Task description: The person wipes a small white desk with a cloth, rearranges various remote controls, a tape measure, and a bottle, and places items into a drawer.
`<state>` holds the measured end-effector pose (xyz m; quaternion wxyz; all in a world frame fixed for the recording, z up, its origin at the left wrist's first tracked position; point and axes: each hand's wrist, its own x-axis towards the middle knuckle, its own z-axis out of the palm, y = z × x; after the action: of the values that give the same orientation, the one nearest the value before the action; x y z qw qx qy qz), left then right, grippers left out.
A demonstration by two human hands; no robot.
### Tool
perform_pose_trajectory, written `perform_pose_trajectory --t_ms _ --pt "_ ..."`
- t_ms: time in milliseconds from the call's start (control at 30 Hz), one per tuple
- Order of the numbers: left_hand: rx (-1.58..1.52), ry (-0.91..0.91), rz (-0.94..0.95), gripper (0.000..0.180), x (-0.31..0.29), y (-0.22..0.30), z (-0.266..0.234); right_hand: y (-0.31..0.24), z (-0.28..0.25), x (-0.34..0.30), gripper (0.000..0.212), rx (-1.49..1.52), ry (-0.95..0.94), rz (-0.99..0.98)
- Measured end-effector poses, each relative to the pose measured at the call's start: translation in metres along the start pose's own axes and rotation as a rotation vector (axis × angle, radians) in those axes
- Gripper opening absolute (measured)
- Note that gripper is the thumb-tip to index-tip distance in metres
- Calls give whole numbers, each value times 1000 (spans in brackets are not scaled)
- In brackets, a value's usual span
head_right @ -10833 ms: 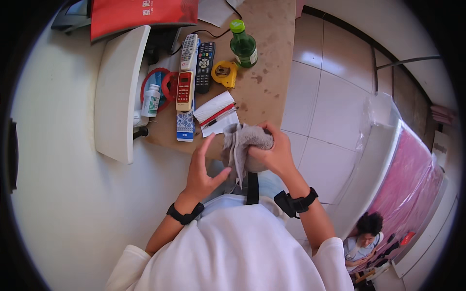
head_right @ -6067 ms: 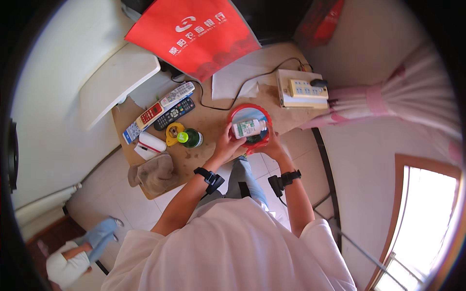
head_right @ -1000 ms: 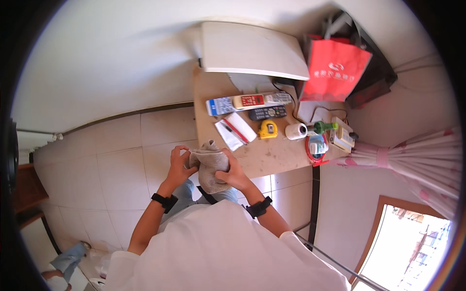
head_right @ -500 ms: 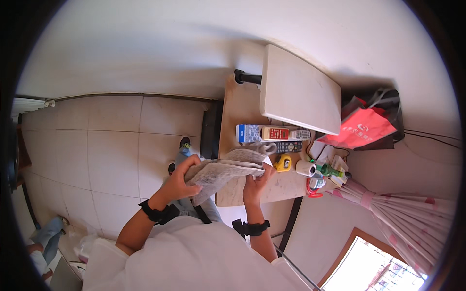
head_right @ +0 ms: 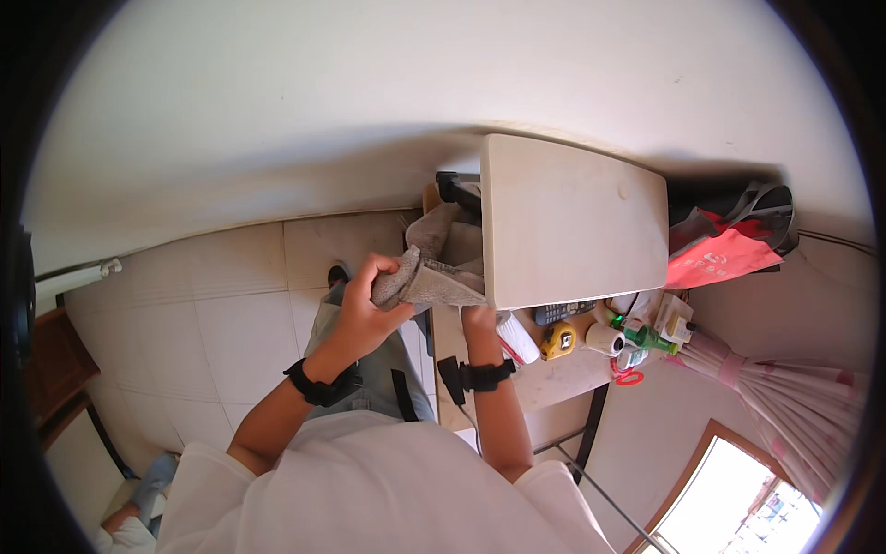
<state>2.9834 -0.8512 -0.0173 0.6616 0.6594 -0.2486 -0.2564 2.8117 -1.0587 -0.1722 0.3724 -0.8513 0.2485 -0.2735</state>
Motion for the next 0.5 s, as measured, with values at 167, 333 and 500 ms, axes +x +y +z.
perform_pose_trajectory --t_ms 167,333,500 --pt "-17 -151 -17 43 14 -4 -16 -25 31 32 36 -134 -20 49" --pt "-22 -226 -93 43 38 -27 -7 -31 38 54 38 -229 20 86" --pt "6 -65 -99 43 86 -83 11 -28 50 69 40 -278 44 75"
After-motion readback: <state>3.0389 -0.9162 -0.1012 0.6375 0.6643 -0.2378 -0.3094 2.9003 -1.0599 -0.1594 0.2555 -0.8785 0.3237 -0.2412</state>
